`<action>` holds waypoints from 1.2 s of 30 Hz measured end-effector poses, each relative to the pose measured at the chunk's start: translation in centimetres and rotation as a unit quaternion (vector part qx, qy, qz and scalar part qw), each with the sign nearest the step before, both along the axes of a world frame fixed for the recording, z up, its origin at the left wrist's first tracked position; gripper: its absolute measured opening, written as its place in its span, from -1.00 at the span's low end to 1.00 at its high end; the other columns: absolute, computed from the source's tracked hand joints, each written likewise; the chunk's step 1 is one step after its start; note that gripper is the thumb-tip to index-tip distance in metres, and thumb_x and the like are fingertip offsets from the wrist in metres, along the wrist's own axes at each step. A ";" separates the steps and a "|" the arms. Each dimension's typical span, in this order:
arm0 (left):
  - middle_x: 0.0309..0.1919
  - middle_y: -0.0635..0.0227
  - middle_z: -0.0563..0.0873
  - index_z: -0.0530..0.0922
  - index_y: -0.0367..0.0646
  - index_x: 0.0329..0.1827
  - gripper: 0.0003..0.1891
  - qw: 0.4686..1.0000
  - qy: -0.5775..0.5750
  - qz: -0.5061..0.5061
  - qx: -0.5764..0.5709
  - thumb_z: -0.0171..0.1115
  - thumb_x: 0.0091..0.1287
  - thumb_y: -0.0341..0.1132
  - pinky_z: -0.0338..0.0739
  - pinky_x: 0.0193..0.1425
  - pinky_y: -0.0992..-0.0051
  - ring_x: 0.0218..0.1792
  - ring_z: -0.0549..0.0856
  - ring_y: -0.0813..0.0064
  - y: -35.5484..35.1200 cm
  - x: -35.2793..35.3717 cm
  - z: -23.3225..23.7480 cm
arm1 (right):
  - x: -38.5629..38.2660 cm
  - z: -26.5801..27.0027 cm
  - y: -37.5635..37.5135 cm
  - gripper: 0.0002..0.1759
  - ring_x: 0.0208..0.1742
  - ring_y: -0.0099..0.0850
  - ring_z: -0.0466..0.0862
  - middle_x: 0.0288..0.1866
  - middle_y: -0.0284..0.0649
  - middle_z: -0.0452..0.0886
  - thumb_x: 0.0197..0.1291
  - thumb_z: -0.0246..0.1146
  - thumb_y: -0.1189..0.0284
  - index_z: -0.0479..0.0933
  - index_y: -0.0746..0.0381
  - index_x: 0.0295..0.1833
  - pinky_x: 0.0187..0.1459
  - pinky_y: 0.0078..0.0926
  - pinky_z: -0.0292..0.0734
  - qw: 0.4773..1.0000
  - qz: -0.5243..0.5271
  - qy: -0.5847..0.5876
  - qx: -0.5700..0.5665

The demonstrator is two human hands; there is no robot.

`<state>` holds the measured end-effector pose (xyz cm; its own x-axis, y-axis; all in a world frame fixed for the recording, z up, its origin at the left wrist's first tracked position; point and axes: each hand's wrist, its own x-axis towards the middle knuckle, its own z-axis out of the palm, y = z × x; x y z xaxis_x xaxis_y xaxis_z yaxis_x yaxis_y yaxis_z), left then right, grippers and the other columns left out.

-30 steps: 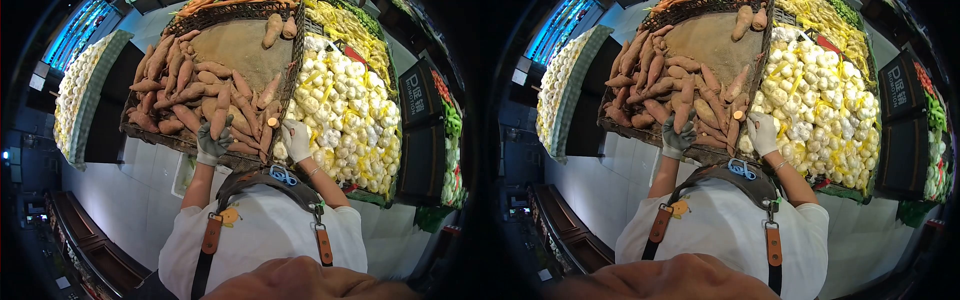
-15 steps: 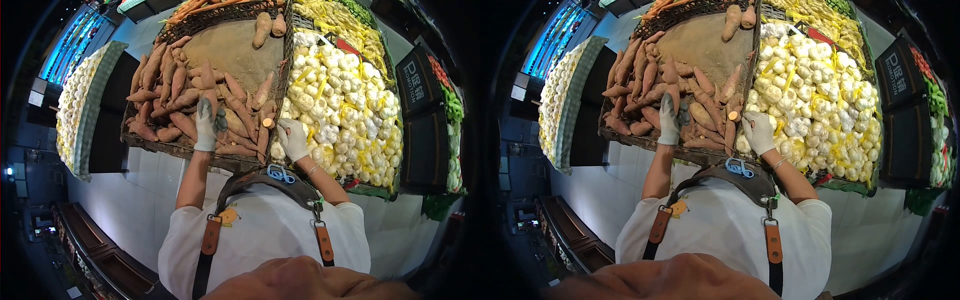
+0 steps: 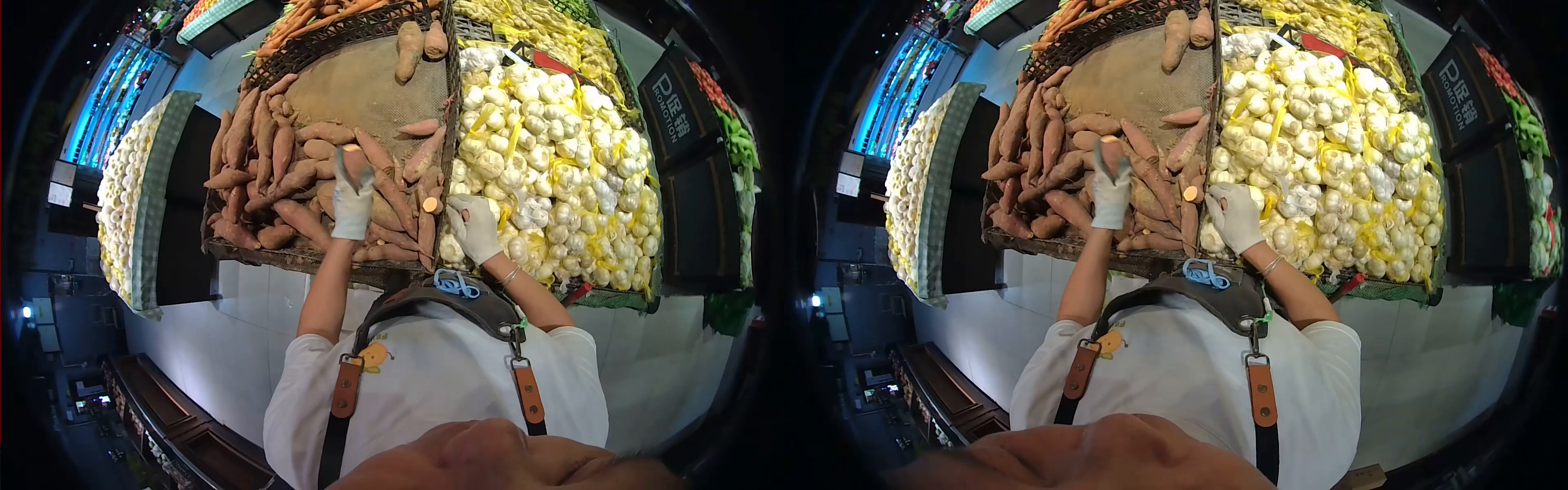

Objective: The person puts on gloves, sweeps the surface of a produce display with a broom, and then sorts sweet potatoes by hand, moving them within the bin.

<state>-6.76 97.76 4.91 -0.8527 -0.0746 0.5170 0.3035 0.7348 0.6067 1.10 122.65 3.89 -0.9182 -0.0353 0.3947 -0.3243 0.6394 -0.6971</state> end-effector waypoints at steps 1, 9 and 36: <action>-0.12 0.02 0.70 0.06 -0.04 0.54 -0.28 0.972 -0.162 -0.027 0.167 0.18 0.35 -0.41 0.63 -0.35 0.29 -0.38 0.74 0.20 0.1 0.5 -1.2 | -0.1 -0.4 0.0 -0.86 -0.23 0.01 0.51 -0.34 -0.10 0.55 0.20 0.22 0.38 0.57 0.22 -0.31 -0.17 -0.16 0.42 1.000 0.006 -0.005 -0.004; 0.02 0.22 0.66 0.31 -0.03 0.35 -0.55 0.639 -0.361 -0.172 0.657 0.18 0.43 -0.35 0.68 -0.28 0.37 -0.22 0.73 0.30 -2.4 2.3 -4.1 | -0.4 -0.6 0.4 -0.84 -0.13 -0.03 0.56 -0.20 -0.12 0.65 0.18 0.25 0.38 0.63 0.21 -0.20 -0.07 -0.22 0.48 0.996 0.014 -0.087 0.009; -0.46 0.35 0.60 0.48 -0.10 0.26 -0.41 0.591 -0.411 -0.178 0.671 -0.08 0.48 0.20 0.43 -0.39 0.40 -0.56 0.48 0.46 0.9 -0.4 0.4 | -1.0 -0.2 0.5 -0.89 -0.27 -0.02 0.52 -0.38 -0.10 0.56 0.15 0.24 0.41 0.59 0.22 -0.29 -0.20 -0.19 0.42 0.997 0.019 -0.078 -0.018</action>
<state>-7.15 98.70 5.30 -0.8601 0.3126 -0.4031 -0.5079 -0.5980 0.6200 0.07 123.20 3.66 -0.9666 -0.0595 0.2493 -0.2339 0.6029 -0.7628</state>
